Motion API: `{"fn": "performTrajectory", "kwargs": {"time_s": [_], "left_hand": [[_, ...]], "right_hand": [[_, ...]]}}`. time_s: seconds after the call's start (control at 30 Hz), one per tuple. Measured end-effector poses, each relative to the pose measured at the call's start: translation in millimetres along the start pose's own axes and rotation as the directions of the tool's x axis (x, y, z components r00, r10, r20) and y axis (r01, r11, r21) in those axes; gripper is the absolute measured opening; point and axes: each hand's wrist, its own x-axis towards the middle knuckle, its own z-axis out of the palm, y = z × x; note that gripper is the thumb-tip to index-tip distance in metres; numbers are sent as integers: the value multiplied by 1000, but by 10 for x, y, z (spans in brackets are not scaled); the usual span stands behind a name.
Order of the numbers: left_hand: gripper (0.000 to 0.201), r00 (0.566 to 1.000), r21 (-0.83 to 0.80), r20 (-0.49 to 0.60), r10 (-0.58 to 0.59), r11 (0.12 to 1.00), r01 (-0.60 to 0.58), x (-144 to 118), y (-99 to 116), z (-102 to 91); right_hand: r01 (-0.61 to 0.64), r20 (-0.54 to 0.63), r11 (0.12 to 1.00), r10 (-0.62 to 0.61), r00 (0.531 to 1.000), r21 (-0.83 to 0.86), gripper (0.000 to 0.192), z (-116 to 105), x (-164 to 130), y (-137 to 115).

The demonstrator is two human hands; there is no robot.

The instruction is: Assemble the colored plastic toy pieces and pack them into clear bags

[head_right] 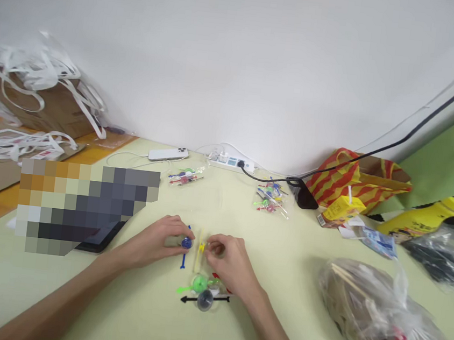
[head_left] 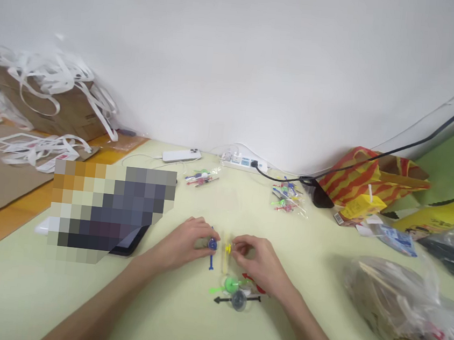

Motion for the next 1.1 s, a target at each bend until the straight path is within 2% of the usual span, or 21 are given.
{"fn": "performTrajectory", "kwargs": {"time_s": [0.17, 0.3, 0.43, 0.6, 0.7, 0.8, 0.93, 1.03, 1.1], "left_hand": [[21, 998, 1, 25, 53, 999, -53, 2, -33, 2], [25, 1000, -22, -13, -6, 1000, 6, -10, -32, 4], [16, 997, -56, -45, -57, 997, 54, -7, 0, -2], [23, 997, -41, -73, 5, 999, -8, 10, 50, 35], [19, 996, -12, -84, 6, 1000, -7, 21, 82, 69], [14, 997, 3, -79, -3, 1000, 3, 31, 99, 96], [13, 997, 7, -79, 8, 1000, -8, 39, 90, 109], [18, 997, 28, -76, 34, 999, -32, 28, 84, 86], [28, 996, 50, -66, 54, 997, -51, 12, 97, 59]], "right_hand": [[-3, -7, 1000, 3, 1000, 31, 20, 51, 3, -7], [-2, -15, 1000, 3, 1000, 24, 20, 66, 9, -14], [18, -21, 1000, -18, 1000, 1, 21, 63, 17, -13], [24, -21, 1000, -24, 999, -5, 20, 82, 27, -14], [32, -6, 999, -32, 999, 19, 20, 82, 28, -26], [28, -3, 998, -28, 1000, 47, 24, -20, 11, -37], [8, -74, 999, -11, 997, -33, 25, -326, -66, -18], [-13, 13, 989, 15, 1000, -148, 23, -526, -182, 13], [-28, 101, 975, 52, 994, -220, 22, -585, -280, 19]]}}
